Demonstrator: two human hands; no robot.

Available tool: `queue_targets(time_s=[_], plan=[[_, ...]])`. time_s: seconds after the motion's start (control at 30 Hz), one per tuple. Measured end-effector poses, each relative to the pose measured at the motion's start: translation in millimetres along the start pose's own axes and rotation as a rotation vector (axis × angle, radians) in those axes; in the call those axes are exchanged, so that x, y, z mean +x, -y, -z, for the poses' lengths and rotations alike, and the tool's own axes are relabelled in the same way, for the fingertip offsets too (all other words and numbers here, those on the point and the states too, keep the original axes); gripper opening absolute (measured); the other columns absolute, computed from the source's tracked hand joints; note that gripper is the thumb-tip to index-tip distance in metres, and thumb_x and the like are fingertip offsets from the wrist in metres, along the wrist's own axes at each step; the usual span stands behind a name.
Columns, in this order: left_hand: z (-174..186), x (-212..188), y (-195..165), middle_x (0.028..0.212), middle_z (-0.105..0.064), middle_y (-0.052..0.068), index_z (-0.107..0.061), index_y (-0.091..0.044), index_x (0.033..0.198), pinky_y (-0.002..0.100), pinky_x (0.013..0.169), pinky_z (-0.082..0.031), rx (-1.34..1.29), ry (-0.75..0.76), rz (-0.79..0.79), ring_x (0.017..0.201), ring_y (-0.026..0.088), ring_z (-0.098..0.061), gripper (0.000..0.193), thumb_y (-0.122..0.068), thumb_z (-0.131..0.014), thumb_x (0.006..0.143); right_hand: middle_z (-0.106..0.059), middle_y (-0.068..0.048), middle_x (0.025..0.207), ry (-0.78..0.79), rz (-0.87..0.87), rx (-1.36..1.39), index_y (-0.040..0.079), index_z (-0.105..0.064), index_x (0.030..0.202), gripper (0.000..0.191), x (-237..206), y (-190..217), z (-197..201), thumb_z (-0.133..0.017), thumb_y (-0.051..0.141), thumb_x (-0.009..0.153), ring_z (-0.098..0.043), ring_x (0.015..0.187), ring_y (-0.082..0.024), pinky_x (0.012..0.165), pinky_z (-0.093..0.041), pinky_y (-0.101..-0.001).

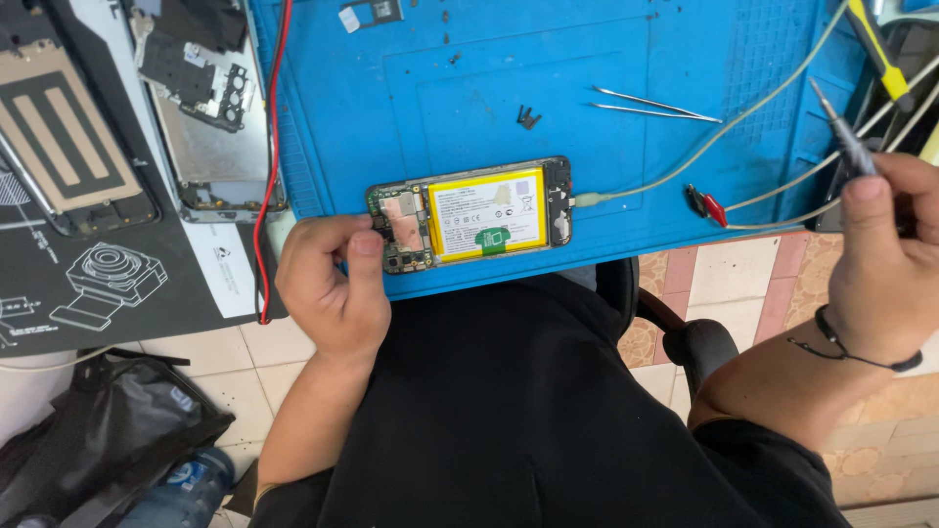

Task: The person works on a disassembled smartphone, using tweezers and a screwdriver to manipulate internal components and connectors. The person then picks up the phone's screen assembly and aligns it with the phone's frame, preparing to reassemble the device.

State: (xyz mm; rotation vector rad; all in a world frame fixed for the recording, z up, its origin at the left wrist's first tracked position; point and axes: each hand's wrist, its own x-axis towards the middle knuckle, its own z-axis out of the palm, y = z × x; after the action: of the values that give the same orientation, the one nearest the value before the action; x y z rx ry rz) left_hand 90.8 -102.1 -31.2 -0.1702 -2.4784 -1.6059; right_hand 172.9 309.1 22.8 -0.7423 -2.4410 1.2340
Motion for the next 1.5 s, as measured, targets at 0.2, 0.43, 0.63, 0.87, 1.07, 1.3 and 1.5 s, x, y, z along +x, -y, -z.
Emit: queue_targets(time_s=[0.2, 0.43, 0.63, 0.87, 1.07, 1.3, 1.5], plan=[[3.5, -2.3, 5.2, 0.092, -0.066, 0.01, -0.066, 0.001, 0.107, 0.027, 0.071, -0.047, -0.025, -0.01, -0.01, 0.078, 0.016, -0.06, 0.019, -0.017, -0.066, 0.11, -0.062, -0.003, 0.097, 0.039, 0.131, -0.088, -0.004, -0.071, 0.12, 0.018, -1.9, -5.0, -1.1, -0.079, 0.005, 0.107, -0.051, 0.077, -0.008, 0.07, -0.039, -0.0194], [7.3, -4.8, 10.3, 0.093, -0.064, 0.012, -0.065, 0.005, 0.108, 0.027, 0.076, -0.047, -0.056, -0.01, 0.028, 0.082, 0.017, -0.06, 0.026, -0.021, -0.064, 0.113, -0.066, -0.007, 0.098, 0.079, 0.216, -0.232, -0.005, -0.073, 0.118, 0.017, -6.2, -1.8, 0.1, -0.082, 0.001, 0.104, -0.054, 0.079, -0.011, 0.07, -0.041, -0.0216], [8.3, -7.1, 11.2, 0.093, -0.063, 0.012, -0.065, 0.005, 0.108, 0.026, 0.074, -0.047, -0.068, -0.011, 0.052, 0.081, 0.016, -0.06, 0.027, -0.021, -0.064, 0.113, -0.066, -0.006, 0.094, 0.086, 0.168, -0.202, -0.003, -0.074, 0.119, 0.018, -5.9, 8.0, -3.7, -0.081, 0.004, 0.104, -0.055, 0.077, -0.01, 0.069, -0.04, -0.0214], [7.3, -6.8, 11.2, 0.093, -0.063, 0.011, -0.064, 0.005, 0.108, 0.025, 0.073, -0.047, -0.087, -0.012, 0.046, 0.079, 0.015, -0.06, 0.025, -0.019, -0.063, 0.113, -0.064, -0.008, 0.093, 0.103, 0.21, -0.269, -0.004, -0.075, 0.121, 0.015, 4.3, 13.6, -10.7, -0.075, 0.0, 0.107, -0.054, 0.077, -0.013, 0.069, -0.04, -0.0231], [8.0, -6.2, 9.7, 0.091, -0.063, 0.011, -0.064, 0.005, 0.108, 0.025, 0.073, -0.046, -0.07, -0.008, 0.043, 0.08, 0.015, -0.059, 0.024, -0.019, -0.064, 0.113, -0.062, -0.012, 0.099, 0.116, 0.531, -0.422, -0.006, -0.07, 0.122, 0.023, 31.3, 18.0, -16.6, -0.068, -0.011, 0.1, -0.059, 0.085, -0.019, 0.076, -0.045, -0.0256], [7.3, -7.2, 9.6, 0.091, -0.063, 0.011, -0.064, 0.005, 0.107, 0.025, 0.073, -0.046, -0.072, -0.013, 0.049, 0.08, 0.015, -0.059, 0.025, -0.02, -0.063, 0.112, -0.061, -0.013, 0.101, 0.151, 0.635, -0.4, -0.006, -0.073, 0.121, 0.026, 59.7, 30.0, -43.6, -0.07, -0.013, 0.096, -0.061, 0.086, -0.019, 0.076, -0.049, -0.0262], [7.2, -8.4, 9.6, 0.096, -0.064, 0.012, -0.063, 0.005, 0.108, 0.025, 0.077, -0.047, -0.108, -0.016, 0.063, 0.084, 0.015, -0.059, 0.022, -0.016, -0.063, 0.113, -0.063, -0.014, 0.102, 0.144, 0.611, -0.355, -0.007, -0.074, 0.122, 0.025, 62.5, 32.5, -58.3, -0.072, -0.014, 0.098, -0.062, 0.084, -0.018, 0.074, -0.049, -0.0255]])
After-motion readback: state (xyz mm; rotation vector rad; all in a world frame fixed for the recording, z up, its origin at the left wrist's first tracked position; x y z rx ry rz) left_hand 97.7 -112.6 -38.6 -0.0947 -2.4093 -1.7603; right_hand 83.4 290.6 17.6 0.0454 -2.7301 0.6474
